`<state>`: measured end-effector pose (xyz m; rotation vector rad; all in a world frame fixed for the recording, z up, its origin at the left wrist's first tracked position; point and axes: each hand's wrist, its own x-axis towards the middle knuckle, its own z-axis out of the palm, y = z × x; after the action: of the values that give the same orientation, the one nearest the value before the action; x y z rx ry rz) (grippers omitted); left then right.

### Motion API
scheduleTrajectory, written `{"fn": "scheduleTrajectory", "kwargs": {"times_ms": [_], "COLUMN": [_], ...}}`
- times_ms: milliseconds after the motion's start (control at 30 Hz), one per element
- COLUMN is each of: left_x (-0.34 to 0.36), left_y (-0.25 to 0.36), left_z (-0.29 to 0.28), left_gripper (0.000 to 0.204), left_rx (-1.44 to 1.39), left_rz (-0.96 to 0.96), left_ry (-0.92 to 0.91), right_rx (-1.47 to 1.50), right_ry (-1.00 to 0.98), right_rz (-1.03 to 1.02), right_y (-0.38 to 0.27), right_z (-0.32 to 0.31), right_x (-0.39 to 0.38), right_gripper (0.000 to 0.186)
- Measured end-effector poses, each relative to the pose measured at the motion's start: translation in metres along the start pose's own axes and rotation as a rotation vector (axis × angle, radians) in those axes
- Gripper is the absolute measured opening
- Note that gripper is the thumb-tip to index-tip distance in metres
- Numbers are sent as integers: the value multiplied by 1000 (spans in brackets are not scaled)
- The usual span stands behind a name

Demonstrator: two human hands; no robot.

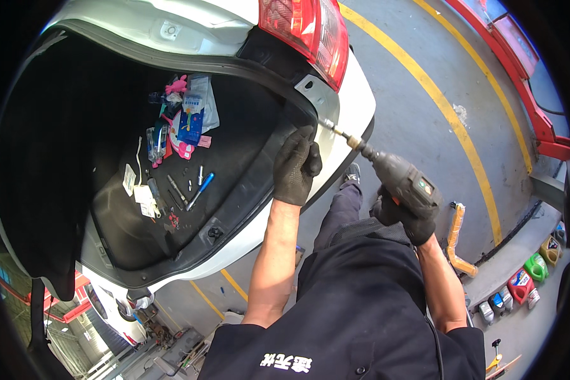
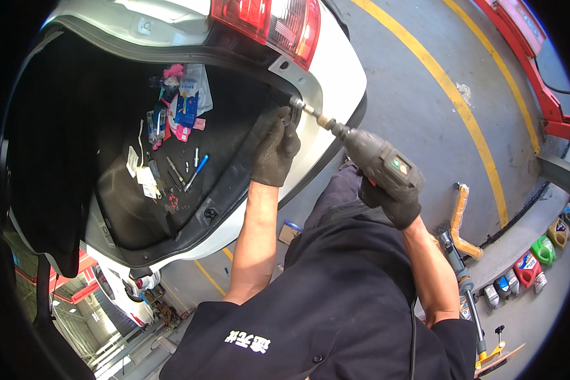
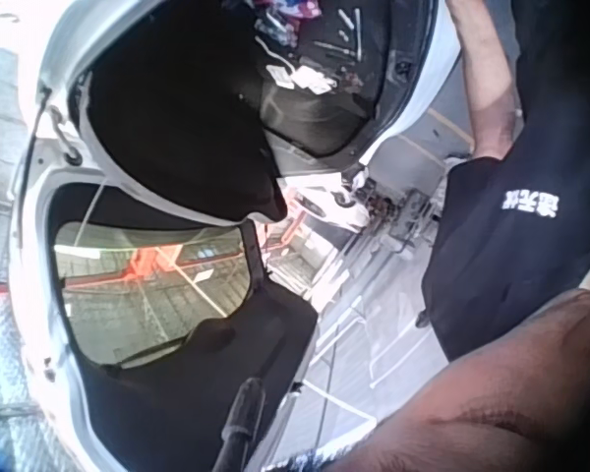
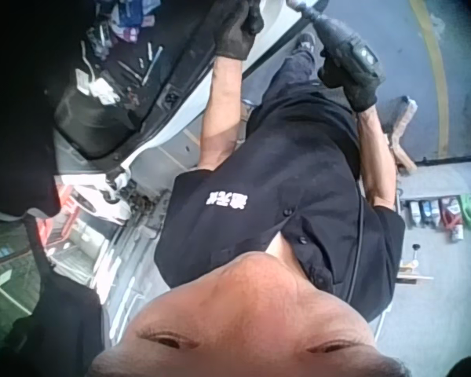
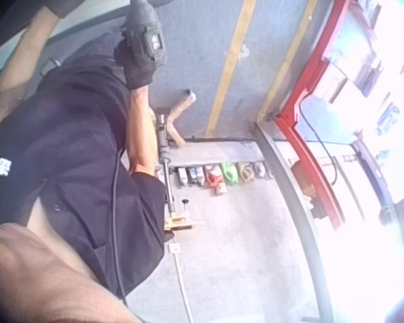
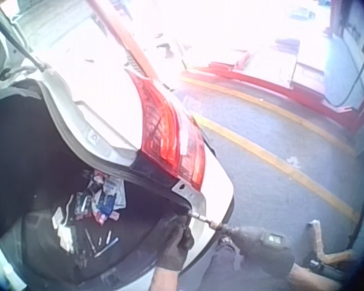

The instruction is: The person uses a cordless impact driver to remove screws from the rear bumper and trunk area of a white car. They then sit on the floor and work on the rear wheel well, removing and installing fasteners by hand and with the impact driver.

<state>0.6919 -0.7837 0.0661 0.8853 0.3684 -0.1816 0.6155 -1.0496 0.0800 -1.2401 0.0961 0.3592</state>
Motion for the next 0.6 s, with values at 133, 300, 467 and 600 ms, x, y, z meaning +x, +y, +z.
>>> {"fn": "scheduleTrajectory", "kwargs": {"times_ms": [133, 300, 467, 600], "left_x": [-1, -7, -11, -13], "left_y": [8, 11, 19, 27], "left_z": [0, 11, 18, 15], "left_gripper": [28, 28, 27, 25], "left_rx": [-31, 96, 323, 443], "left_rz": [21, 20, 68, 78], "left_ry": [-220, -196, -199, -226], "right_rx": [-104, -417, -466, -605], "right_ry": [-39, -102, -99, -105], "right_rz": [-14, -166, -103, -259], "right_y": [-23, -22, -19, -21], "right_z": [-6, -23, -33, -31], "right_x": [-22, -32, -39, -39], "right_gripper": [33, 36, 36, 35]}}
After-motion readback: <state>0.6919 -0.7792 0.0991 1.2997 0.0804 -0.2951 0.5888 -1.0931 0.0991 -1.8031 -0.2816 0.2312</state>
